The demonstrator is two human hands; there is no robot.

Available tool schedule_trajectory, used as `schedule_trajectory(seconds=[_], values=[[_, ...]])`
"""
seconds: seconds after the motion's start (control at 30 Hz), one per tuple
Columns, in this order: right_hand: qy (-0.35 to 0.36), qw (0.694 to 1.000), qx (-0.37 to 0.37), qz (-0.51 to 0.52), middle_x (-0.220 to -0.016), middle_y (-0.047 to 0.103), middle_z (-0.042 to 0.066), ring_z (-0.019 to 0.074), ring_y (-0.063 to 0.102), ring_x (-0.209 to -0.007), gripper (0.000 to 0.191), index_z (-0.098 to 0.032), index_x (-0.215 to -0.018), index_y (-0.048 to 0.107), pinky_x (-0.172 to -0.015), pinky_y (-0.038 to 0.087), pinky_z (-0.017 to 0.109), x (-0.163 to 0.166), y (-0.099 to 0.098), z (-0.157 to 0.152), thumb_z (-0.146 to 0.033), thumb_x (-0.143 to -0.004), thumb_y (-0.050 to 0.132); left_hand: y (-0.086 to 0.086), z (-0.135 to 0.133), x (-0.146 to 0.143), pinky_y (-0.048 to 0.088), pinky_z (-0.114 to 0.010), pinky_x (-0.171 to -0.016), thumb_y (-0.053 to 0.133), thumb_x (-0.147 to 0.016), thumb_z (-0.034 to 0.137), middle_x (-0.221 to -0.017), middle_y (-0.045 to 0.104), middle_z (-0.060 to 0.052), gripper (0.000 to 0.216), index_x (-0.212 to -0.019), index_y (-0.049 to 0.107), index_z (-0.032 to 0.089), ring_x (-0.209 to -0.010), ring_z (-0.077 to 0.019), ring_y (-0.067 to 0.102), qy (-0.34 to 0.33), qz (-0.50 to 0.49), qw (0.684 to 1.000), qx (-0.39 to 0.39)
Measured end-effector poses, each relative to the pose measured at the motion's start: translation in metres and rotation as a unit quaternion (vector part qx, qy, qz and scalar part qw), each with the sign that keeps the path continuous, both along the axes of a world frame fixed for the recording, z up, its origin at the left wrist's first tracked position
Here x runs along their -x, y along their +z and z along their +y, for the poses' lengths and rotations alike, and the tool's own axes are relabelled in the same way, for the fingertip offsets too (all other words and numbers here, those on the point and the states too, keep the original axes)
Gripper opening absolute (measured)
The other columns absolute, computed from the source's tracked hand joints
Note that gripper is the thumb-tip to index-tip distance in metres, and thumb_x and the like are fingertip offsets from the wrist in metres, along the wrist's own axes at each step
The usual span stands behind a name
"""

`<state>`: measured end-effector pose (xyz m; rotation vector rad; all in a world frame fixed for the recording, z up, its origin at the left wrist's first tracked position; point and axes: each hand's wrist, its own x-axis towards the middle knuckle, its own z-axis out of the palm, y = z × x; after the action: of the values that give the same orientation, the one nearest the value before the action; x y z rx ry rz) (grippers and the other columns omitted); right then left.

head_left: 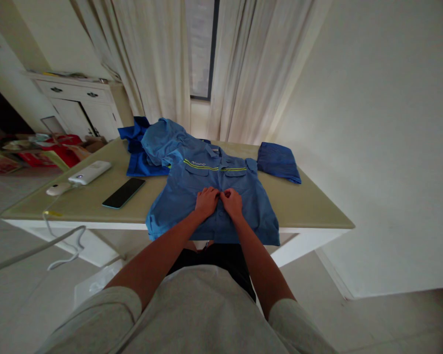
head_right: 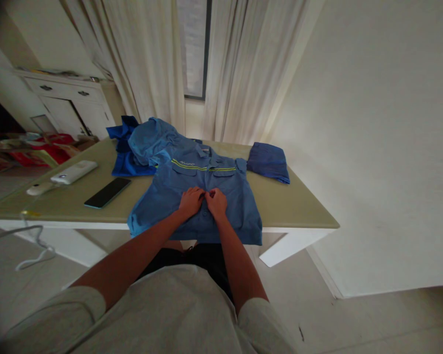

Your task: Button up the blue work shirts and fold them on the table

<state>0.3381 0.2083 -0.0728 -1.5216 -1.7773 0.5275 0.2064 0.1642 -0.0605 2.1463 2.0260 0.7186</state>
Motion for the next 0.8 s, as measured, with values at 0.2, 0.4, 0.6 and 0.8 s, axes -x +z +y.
schedule_trajectory(seconds=[0.2,0.4,0.6,0.8], values=[[-0.019,1.000,-0.011,0.014,-0.093,0.078,0.009,0.0221,0.071,-0.086,0.019,-0.021,-0.092,0.076,-0.082,0.051,0.031,-0.001,0.003,-0.003,-0.031,-0.084,0.063,0.004,-0.003,-0.011,0.044,-0.046,-0.094,0.048,-0.101,0.028,-0.121,0.065,-0.013,0.020,-0.109,0.065,0.024,-0.115,-0.0315,0.056,0.051,0.000,0.999,0.007],[0.004,1.000,0.020,-0.020,-0.094,0.078,0.009,0.0229,0.071,-0.087,0.020,-0.022,-0.091,0.076,-0.078,0.050,0.032,0.002,0.010,-0.008,-0.039,-0.089,0.064,-0.002,-0.004,-0.006,0.044,-0.044,-0.094,0.050,-0.099,0.025,-0.118,0.067,-0.012,0.016,-0.105,0.065,0.022,-0.112,-0.0297,0.058,0.028,-0.034,0.999,-0.004],[0.003,0.999,0.033,-0.038,-0.092,0.076,0.006,0.0224,0.070,-0.087,0.023,-0.024,-0.099,0.075,-0.074,0.050,0.030,0.002,0.010,-0.008,-0.039,-0.082,0.072,-0.005,0.001,-0.002,0.046,-0.041,-0.095,0.055,-0.096,0.022,-0.116,0.068,-0.010,0.015,-0.103,0.068,0.022,-0.113,-0.0278,0.060,0.040,-0.051,0.998,-0.002],[-0.011,1.000,0.009,-0.021,-0.094,0.078,0.009,0.0228,0.070,-0.086,0.017,-0.021,-0.094,0.077,-0.075,0.049,0.030,0.001,0.009,-0.007,-0.030,-0.082,0.068,-0.005,0.000,-0.002,0.045,-0.042,-0.097,0.058,-0.097,0.027,-0.115,0.068,-0.010,0.012,-0.102,0.068,0.022,-0.113,-0.0284,0.060,0.038,-0.062,0.997,-0.011]])
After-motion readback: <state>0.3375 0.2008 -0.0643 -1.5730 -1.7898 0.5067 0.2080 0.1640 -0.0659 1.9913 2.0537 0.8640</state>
